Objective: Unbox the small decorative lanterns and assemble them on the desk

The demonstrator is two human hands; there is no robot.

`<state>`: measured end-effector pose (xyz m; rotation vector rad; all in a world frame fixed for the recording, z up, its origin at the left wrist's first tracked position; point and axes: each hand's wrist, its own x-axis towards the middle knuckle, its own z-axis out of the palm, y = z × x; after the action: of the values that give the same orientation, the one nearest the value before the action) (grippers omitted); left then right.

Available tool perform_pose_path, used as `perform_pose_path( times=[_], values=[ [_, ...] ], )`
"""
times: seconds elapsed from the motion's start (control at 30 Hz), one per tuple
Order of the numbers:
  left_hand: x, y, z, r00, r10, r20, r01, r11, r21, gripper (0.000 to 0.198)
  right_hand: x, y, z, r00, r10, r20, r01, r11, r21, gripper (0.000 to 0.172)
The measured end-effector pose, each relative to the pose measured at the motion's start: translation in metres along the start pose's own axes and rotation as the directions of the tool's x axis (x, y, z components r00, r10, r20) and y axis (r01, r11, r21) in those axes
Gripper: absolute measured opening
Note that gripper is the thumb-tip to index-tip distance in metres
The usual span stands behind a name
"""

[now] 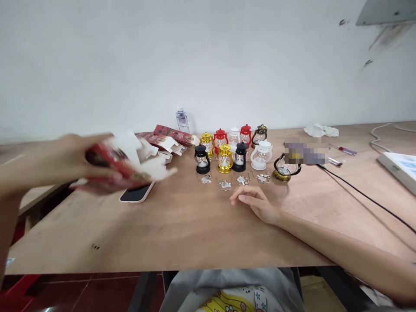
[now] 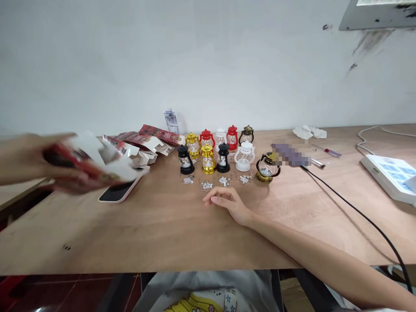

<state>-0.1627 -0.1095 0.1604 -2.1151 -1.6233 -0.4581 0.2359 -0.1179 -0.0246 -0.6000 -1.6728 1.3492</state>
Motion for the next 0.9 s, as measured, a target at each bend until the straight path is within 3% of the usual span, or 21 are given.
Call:
perform_pose_path(
  times=[0.03,0.1,0.17,0.2,0.27,0.43,0.5,0.6,0.7,0.77,0.87,0.9],
  values=[
    [0.010,0.005,-0.008,0.999,-0.023,0.036,0.023,1.000,0.011,0.074,-0.001,-0.001,0.000,0.998,-0.061,-0.028,0.058,0.994,-0.092,0.019],
    [0.033,0.017,-0.018,0.999,-0.001,-0.040,0.002,1.000,0.005,0.069,-0.004,-0.004,0.001,0.971,-0.238,-0.025,0.219,0.926,-0.309,0.018],
    [0.057,0.025,-0.014,0.978,0.091,-0.186,-0.089,0.996,0.019,0.060,-0.004,-0.006,0.002,0.904,-0.422,0.076,0.403,0.776,-0.484,0.016],
    [0.068,0.027,-0.006,0.969,0.139,-0.204,-0.134,0.990,0.036,0.054,-0.004,-0.006,0.002,0.859,-0.492,0.140,0.483,0.688,-0.542,0.015],
    [0.088,0.026,0.018,0.980,0.162,-0.120,-0.159,0.987,0.034,0.042,-0.003,-0.006,0.002,0.783,-0.564,0.264,0.584,0.517,-0.625,0.015],
    [0.112,0.009,0.082,0.979,0.200,0.049,-0.203,0.977,0.072,0.037,0.001,-0.010,-0.006,0.611,-0.575,0.544,0.680,0.028,-0.733,0.010],
    [0.112,0.004,0.094,0.974,0.198,0.113,-0.212,0.969,0.125,0.044,0.002,-0.016,-0.014,0.594,-0.544,0.592,0.624,-0.154,-0.767,0.011],
    [0.113,-0.002,0.094,0.969,0.164,0.187,-0.196,0.967,0.166,0.052,0.007,-0.025,-0.032,0.662,-0.579,0.475,0.376,-0.291,-0.879,0.016],
    [0.118,-0.009,0.088,0.960,0.145,0.241,-0.186,0.970,0.158,0.059,0.014,-0.030,-0.052,0.721,-0.669,0.182,0.012,-0.251,-0.968,0.025],
    [0.124,-0.015,0.088,0.948,0.177,0.266,-0.220,0.966,0.139,0.064,0.017,-0.030,-0.062,0.753,-0.658,0.003,-0.191,-0.223,-0.956,0.031],
    [0.132,-0.024,0.094,0.938,0.227,0.261,-0.254,0.964,0.073,0.067,0.018,-0.027,-0.070,0.790,-0.581,-0.196,-0.393,-0.234,-0.889,0.039],
    [0.133,-0.027,0.096,0.955,0.227,0.189,-0.232,0.973,0.004,0.066,0.018,-0.026,-0.071,0.796,-0.551,-0.250,-0.441,-0.244,-0.864,0.041]
  ],
)
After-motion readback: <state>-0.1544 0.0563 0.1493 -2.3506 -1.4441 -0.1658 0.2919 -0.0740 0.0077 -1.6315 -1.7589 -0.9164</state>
